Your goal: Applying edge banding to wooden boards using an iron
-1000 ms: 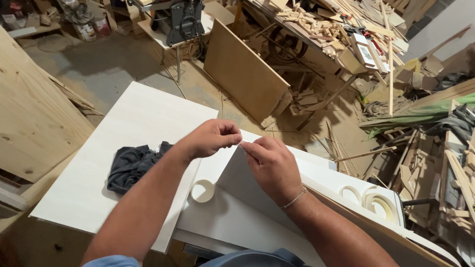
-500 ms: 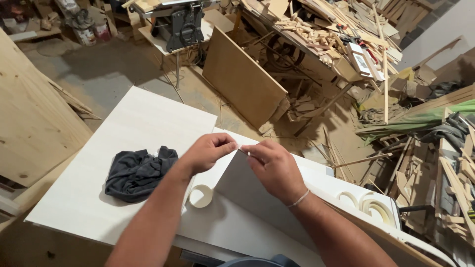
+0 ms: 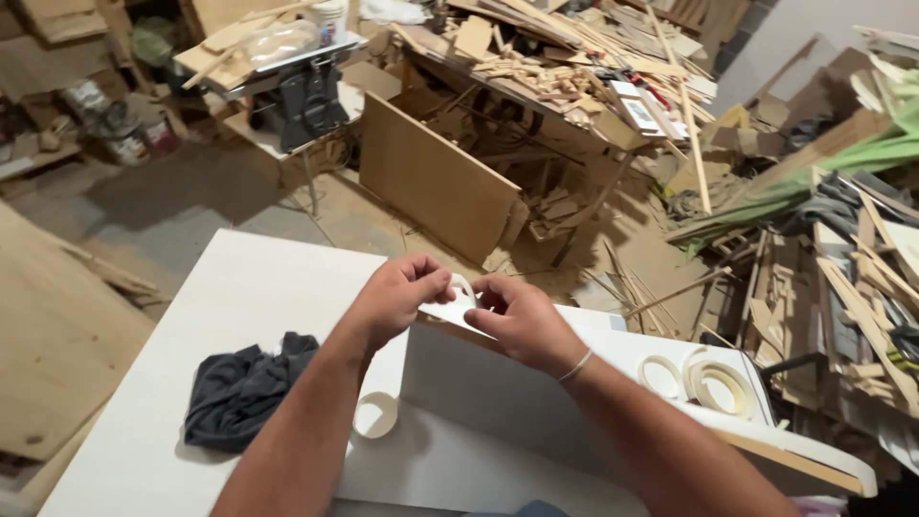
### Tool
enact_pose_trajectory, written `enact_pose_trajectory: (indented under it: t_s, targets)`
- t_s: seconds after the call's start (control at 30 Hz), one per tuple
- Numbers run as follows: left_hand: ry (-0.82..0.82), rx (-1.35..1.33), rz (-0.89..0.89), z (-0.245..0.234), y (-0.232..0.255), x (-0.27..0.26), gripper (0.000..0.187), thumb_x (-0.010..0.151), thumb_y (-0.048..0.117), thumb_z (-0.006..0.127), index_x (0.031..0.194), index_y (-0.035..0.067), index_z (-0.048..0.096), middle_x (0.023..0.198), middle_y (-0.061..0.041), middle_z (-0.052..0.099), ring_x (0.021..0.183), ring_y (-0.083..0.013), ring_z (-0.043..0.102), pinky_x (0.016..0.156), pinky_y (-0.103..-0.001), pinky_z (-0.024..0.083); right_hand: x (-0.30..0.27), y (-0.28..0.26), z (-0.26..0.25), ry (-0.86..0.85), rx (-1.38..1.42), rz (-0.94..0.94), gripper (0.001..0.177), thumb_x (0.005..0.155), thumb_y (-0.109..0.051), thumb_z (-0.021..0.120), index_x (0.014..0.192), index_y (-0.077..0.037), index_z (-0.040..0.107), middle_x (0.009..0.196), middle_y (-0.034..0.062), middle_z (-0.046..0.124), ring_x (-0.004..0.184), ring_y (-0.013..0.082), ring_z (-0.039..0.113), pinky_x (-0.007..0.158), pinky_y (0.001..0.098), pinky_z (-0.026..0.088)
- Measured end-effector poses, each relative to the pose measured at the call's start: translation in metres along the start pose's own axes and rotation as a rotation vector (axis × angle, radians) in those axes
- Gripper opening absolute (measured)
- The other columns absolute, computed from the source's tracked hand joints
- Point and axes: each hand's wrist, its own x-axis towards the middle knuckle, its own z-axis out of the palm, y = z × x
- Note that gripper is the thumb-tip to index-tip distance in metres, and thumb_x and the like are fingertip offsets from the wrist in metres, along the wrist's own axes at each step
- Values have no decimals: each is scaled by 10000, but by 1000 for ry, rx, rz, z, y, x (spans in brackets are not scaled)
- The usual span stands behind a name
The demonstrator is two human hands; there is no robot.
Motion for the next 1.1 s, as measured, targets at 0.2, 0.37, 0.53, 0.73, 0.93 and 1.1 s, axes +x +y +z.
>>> enact_pose_trajectory:
  t_s: [0.2, 0.37, 0.53, 0.73, 0.93, 1.1]
  targets:
    - [-66, 392, -100, 27, 28, -13, 231, 984, 274, 663, 956, 59, 740, 796, -103, 717, 803, -208, 686, 758, -337, 570, -23, 33, -79, -72, -65, -34, 305, 792, -196, 837, 1054, -70, 745, 743, 56, 639, 749, 193, 588, 679, 347, 494]
    - [-136, 912, -70, 42, 49, -8, 263, 977, 426, 592, 1042, 218, 739, 940, -90, 774, 995, -353, 721, 897, -455, 556, -23, 89, -106, -96, 14, -31, 241, 823, -162, 821, 1025, -50, 751, 735, 56, 661, 733, 178, 596, 683, 334, 501]
    - [-217, 988, -10, 70, 66, 5, 246, 985, 398, 572, 1008, 203, 719, 882, -62, 784, 965, -355, 726, 892, -458, 548, -15, 108, -106, -81, 208, -101, 75, 891, -117, 765, 913, -45, 771, 651, 24, 640, 679, 124, 564, 655, 273, 486]
    - [-351, 177, -33, 106, 14, 47, 163, 1005, 178, 631, 920, 55, 697, 744, -37, 692, 792, -179, 648, 823, -323, 550, -5, 125, -105, -106, 468, -187, 99, 940, -94, 703, 892, -24, 755, 591, 78, 638, 572, 140, 583, 574, 282, 538]
    - [-379, 42, 2, 134, 0, 56, 209, 998, 222, 694, 948, 22, 726, 779, -51, 717, 817, -156, 676, 844, -332, 556, -12, 112, -109, -174, 581, -230, 114, 950, -88, 684, 854, -32, 709, 646, 79, 675, 649, 156, 662, 650, 299, 578]
    - [-190, 342, 44, 132, 51, 33, 206, 952, 264, 730, 869, 78, 763, 598, -72, 668, 652, -172, 618, 685, -325, 533, -10, 119, -109, -78, 619, -218, 163, 946, -70, 693, 795, -7, 694, 593, 92, 623, 590, 164, 610, 600, 308, 548]
